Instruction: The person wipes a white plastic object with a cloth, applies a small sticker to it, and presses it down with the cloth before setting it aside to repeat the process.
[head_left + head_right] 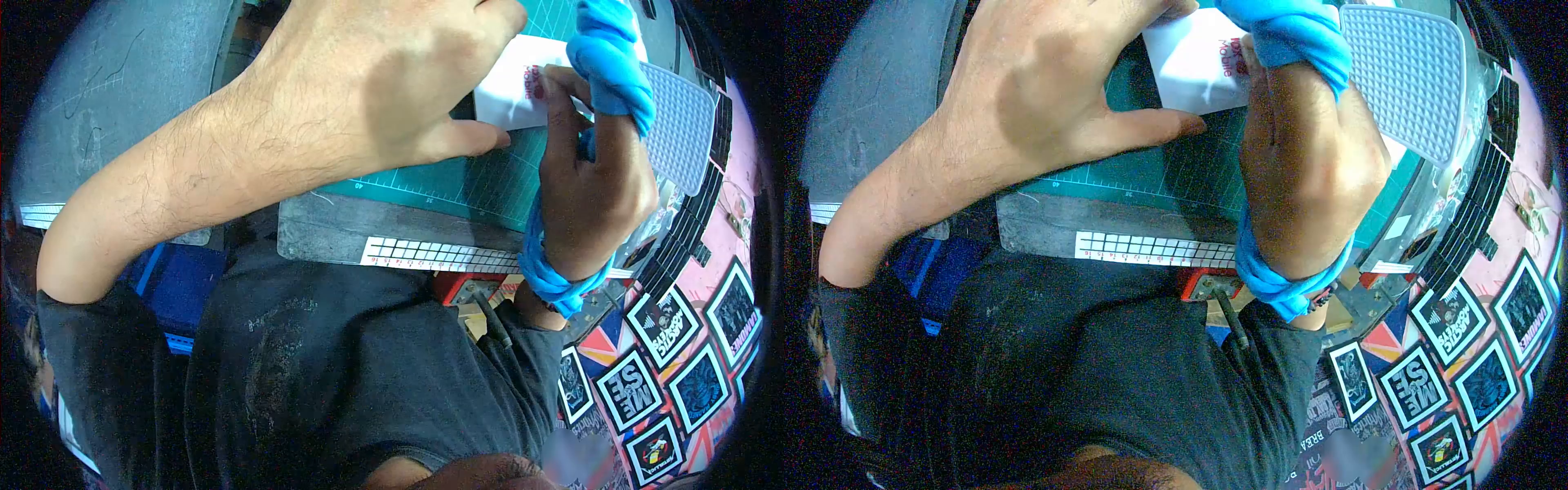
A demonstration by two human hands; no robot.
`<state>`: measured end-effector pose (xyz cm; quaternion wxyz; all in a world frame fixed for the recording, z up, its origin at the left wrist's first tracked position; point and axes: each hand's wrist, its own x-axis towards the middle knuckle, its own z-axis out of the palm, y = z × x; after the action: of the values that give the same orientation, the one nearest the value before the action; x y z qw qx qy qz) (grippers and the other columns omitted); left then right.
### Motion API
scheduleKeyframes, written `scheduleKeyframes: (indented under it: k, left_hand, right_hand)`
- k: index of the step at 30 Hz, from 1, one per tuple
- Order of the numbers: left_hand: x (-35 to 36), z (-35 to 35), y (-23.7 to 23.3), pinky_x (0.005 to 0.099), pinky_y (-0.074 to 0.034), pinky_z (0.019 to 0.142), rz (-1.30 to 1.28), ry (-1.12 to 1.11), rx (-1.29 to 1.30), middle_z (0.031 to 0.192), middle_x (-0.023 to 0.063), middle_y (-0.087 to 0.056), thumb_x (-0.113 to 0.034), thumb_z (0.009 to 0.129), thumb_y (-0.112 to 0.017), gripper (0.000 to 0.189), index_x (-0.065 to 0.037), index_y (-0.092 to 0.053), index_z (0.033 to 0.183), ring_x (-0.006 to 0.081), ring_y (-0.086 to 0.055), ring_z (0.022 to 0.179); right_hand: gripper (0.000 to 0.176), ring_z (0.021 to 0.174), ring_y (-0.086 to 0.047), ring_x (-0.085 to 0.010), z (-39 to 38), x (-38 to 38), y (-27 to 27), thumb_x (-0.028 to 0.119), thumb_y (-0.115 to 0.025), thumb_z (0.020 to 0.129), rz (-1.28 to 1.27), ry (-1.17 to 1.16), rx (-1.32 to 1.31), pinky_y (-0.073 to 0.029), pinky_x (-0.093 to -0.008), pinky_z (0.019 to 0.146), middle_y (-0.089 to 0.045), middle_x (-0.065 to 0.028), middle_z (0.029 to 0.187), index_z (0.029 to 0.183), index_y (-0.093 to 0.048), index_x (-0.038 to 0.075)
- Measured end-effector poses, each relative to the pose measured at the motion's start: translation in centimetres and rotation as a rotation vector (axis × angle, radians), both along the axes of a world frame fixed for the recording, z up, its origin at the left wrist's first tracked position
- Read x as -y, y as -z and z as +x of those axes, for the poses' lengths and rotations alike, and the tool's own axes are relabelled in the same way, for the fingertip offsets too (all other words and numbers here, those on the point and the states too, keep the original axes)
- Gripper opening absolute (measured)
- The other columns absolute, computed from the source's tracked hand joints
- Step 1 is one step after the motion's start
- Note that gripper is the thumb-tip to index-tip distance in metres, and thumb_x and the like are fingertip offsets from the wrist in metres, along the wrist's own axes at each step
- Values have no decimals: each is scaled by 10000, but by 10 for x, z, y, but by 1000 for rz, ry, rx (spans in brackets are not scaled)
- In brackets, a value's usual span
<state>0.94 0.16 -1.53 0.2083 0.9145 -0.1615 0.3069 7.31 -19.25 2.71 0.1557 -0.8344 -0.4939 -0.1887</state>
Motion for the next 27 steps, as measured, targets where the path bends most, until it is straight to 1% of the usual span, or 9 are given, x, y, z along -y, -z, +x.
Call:
scheduleKeyframes:
  k: [3,6,9,12,15,18,20,24,27]
  left_hand:
    - [0,1,-7,483,-426,932,99,-13,-74,969,146,-594,-379,700,-905,562,40,-684,1003,294,-553,964]
    - [1,2,-17,486,-421,933,-62,33,-159,984,143,-581,-402,711,-896,573,34,-676,1011,301,-539,977]
    - [2,1,-12,496,-415,933,174,-34,-113,993,145,-571,-443,735,-873,590,31,-669,1020,311,-528,997]
    - [2,-4,-21,505,-405,939,25,32,-164,993,150,-566,-475,755,-850,612,35,-661,1036,316,-519,1010]
    - [3,-4,-22,506,-396,944,79,16,-205,995,151,-561,-487,772,-835,609,35,-656,1029,315,-514,1016]
    - [4,-5,-22,503,-391,945,57,6,-217,1002,155,-561,-477,765,-839,600,33,-652,1020,321,-511,1019]
    - [5,-4,-22,505,-392,945,57,-7,-189,1003,163,-561,-468,756,-841,594,33,-650,1012,329,-512,1021]
    - [6,-5,-24,509,-392,954,64,-11,-263,1005,172,-562,-449,743,-844,590,38,-648,1013,339,-514,1025]
    - [5,-3,-20,513,-391,970,47,-2,-165,1004,171,-562,-441,741,-845,589,42,-648,1014,340,-516,1026]
  right_hand:
    - [274,853,-781,-182,3,5,3,49,-789,887,90,137,-44,-610,-302,718,-799,-75,983,1153,-725,62]
    - [280,889,-783,-197,16,10,1,49,-788,884,53,49,12,-612,-310,731,-794,-94,1030,1156,-726,67]
    - [287,924,-781,-206,14,8,4,52,-787,884,95,14,5,-613,-312,742,-788,-108,1052,1164,-723,65]
    - [270,876,-760,-297,14,0,-1,-19,-761,849,140,-27,1,-600,-349,738,-766,-158,1013,1108,-690,6]
    - [260,844,-746,-358,14,-3,-3,-67,-744,825,170,-55,1,-592,-374,736,-752,-191,987,1071,-667,-33]
    - [281,808,-737,-350,11,-2,-2,-54,-754,818,183,-17,-59,-584,-384,711,-746,-199,970,1089,-684,-30]
    - [301,944,-780,-226,5,0,-1,53,-793,881,67,92,-146,-617,-326,745,-785,-120,1038,1172,-716,53]
    - [288,900,-777,-212,1,-8,-1,54,-789,891,42,137,-94,-603,-322,708,-781,-119,979,1169,-713,41]
    - [304,775,-727,-339,-2,-16,-4,-47,-758,812,141,192,-92,-573,-388,689,-743,-206,969,1110,-702,-25]
